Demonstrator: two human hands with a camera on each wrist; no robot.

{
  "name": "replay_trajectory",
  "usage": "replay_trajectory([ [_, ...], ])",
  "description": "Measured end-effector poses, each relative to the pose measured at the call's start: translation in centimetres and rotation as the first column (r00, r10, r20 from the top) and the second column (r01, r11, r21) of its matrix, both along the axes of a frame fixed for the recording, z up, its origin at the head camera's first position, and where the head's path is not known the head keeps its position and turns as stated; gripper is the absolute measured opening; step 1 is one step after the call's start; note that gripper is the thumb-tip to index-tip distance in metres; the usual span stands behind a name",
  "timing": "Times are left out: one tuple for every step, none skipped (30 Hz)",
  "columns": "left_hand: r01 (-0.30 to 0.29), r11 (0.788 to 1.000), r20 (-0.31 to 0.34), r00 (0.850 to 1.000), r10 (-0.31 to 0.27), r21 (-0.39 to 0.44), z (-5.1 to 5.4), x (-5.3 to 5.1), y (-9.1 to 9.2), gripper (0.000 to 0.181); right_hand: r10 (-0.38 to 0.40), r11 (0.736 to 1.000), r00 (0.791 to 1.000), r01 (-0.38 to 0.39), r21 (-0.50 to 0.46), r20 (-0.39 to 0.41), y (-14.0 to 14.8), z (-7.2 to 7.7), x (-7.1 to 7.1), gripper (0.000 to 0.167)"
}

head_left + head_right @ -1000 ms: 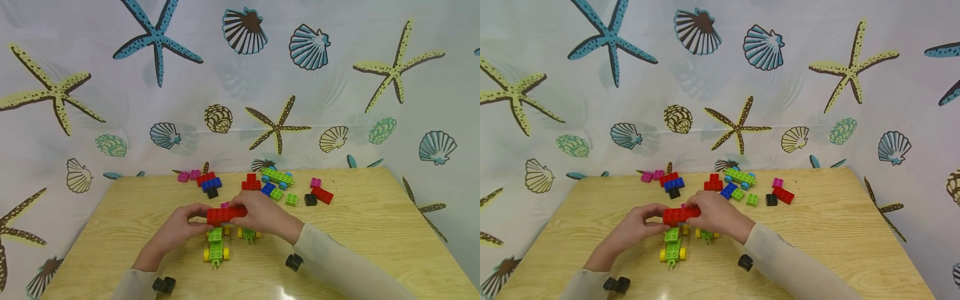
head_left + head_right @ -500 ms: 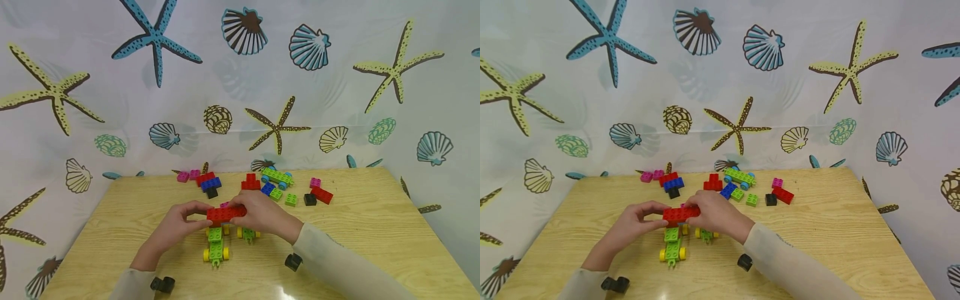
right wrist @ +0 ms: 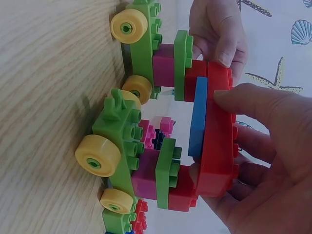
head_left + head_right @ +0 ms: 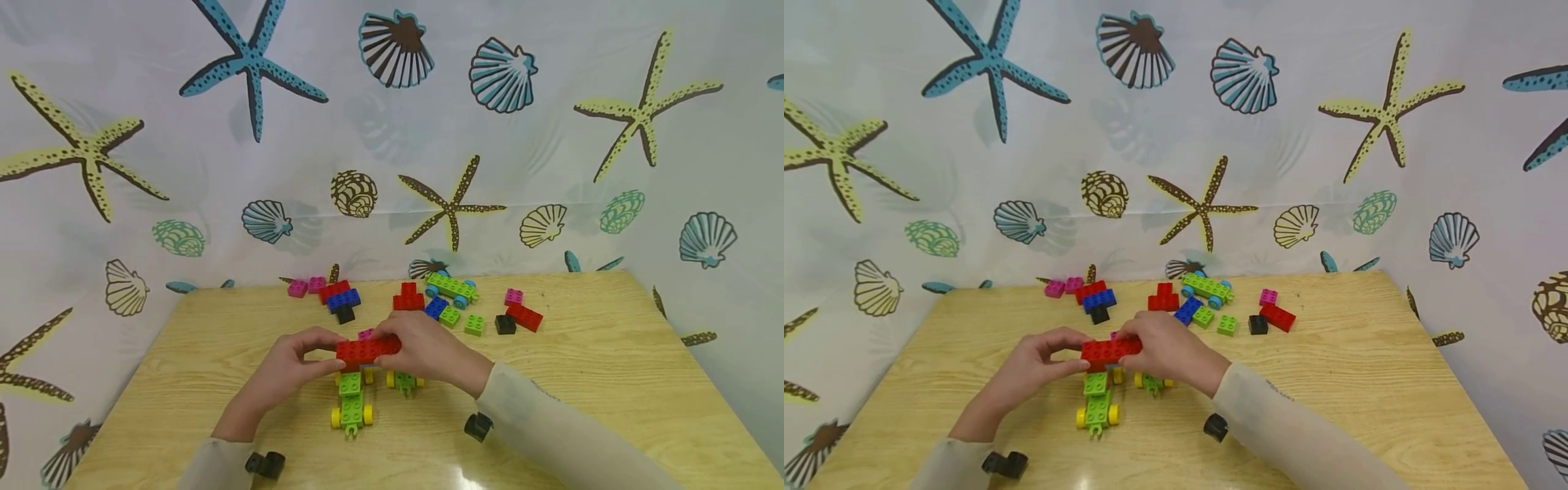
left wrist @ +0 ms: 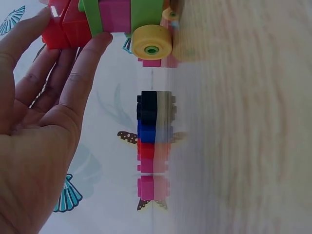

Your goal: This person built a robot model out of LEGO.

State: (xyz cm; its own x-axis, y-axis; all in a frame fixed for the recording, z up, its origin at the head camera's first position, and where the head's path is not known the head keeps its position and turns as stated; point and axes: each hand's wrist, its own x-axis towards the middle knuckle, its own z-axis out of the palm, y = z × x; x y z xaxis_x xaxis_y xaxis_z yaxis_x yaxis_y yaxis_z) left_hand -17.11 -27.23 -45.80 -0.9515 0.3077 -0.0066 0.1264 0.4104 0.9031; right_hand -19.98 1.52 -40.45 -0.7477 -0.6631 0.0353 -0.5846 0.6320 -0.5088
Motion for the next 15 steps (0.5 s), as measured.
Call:
replay_trajectory([
  [0.001,1.000,-0.005,1.000,-0.001,0.002,-0.04,-0.01,0.00,0.031,-0.001,1.000,1.000,0.001,0.002,0.001,-0.02,0.05,0.01,0.036],
  [0.003,1.000,-0.010,1.000,-0.003,0.005,-0.08,-0.03,0.00,0.031,0.000,1.000,1.000,0.000,0.003,0.002,-0.03,0.05,0.00,0.036],
  [0.004,1.000,-0.015,1.000,-0.004,0.009,-0.13,-0.06,0.00,0.030,0.000,1.000,1.000,0.000,0.003,0.002,-0.04,0.05,-0.01,0.036],
  [0.007,1.000,-0.020,1.000,-0.007,0.013,-0.17,-0.08,0.00,0.030,0.000,1.000,1.000,0.000,0.002,0.002,-0.05,0.10,0.00,0.036],
  [0.011,1.000,-0.025,1.000,-0.010,0.016,-0.20,-0.10,0.00,0.029,0.001,1.000,1.000,-0.001,0.003,0.001,-0.06,0.12,0.01,0.036],
  [0.015,1.000,-0.031,0.999,-0.014,0.017,-0.23,-0.12,0.00,0.029,0.001,1.000,1.000,-0.001,0.004,-0.002,-0.08,0.15,0.02,0.036],
  [0.019,1.000,-0.036,0.999,-0.018,0.020,-0.24,-0.13,-0.01,0.029,0.002,1.000,1.000,-0.002,0.005,-0.005,-0.09,0.17,0.03,0.036],
  [0.022,1.000,-0.039,0.999,-0.021,0.021,-0.25,-0.14,-0.02,0.028,0.004,1.000,1.000,-0.004,0.006,-0.005,-0.11,0.19,0.04,0.036],
  [0.025,0.999,-0.043,0.999,-0.024,0.020,-0.26,-0.14,-0.03,0.028,0.004,1.000,1.000,-0.004,0.007,-0.006,-0.13,0.23,0.06,0.036],
  [0.028,0.999,-0.047,0.999,-0.027,0.022,-0.25,-0.14,-0.05,0.027,0.005,1.000,1.000,-0.005,0.008,-0.008,-0.15,0.25,0.08,0.035],
  [0.031,0.999,-0.049,0.998,-0.030,0.022,-0.25,-0.13,-0.06,0.027,0.006,1.000,1.000,-0.006,0.010,-0.009,-0.16,0.21,0.07,0.035],
  [0.034,0.999,-0.050,0.998,-0.032,0.022,-0.25,-0.13,-0.07,0.027,0.006,1.000,1.000,-0.006,0.011,-0.011,-0.18,0.18,0.06,0.035],
  [0.034,0.999,-0.049,0.998,-0.033,0.021,-0.26,-0.12,-0.07,0.026,0.006,1.000,1.000,-0.006,0.012,-0.011,-0.20,0.17,0.06,0.035],
  [0.034,0.999,-0.051,0.998,-0.033,0.018,-0.28,-0.11,-0.08,0.026,0.006,1.000,1.000,-0.006,0.014,-0.011,-0.22,0.16,0.06,0.035],
  [0.034,0.999,-0.051,0.998,-0.033,0.017,-0.28,-0.10,-0.09,0.026,0.006,1.000,1.000,-0.006,0.016,-0.013,-0.24,0.13,0.05,0.035],
])
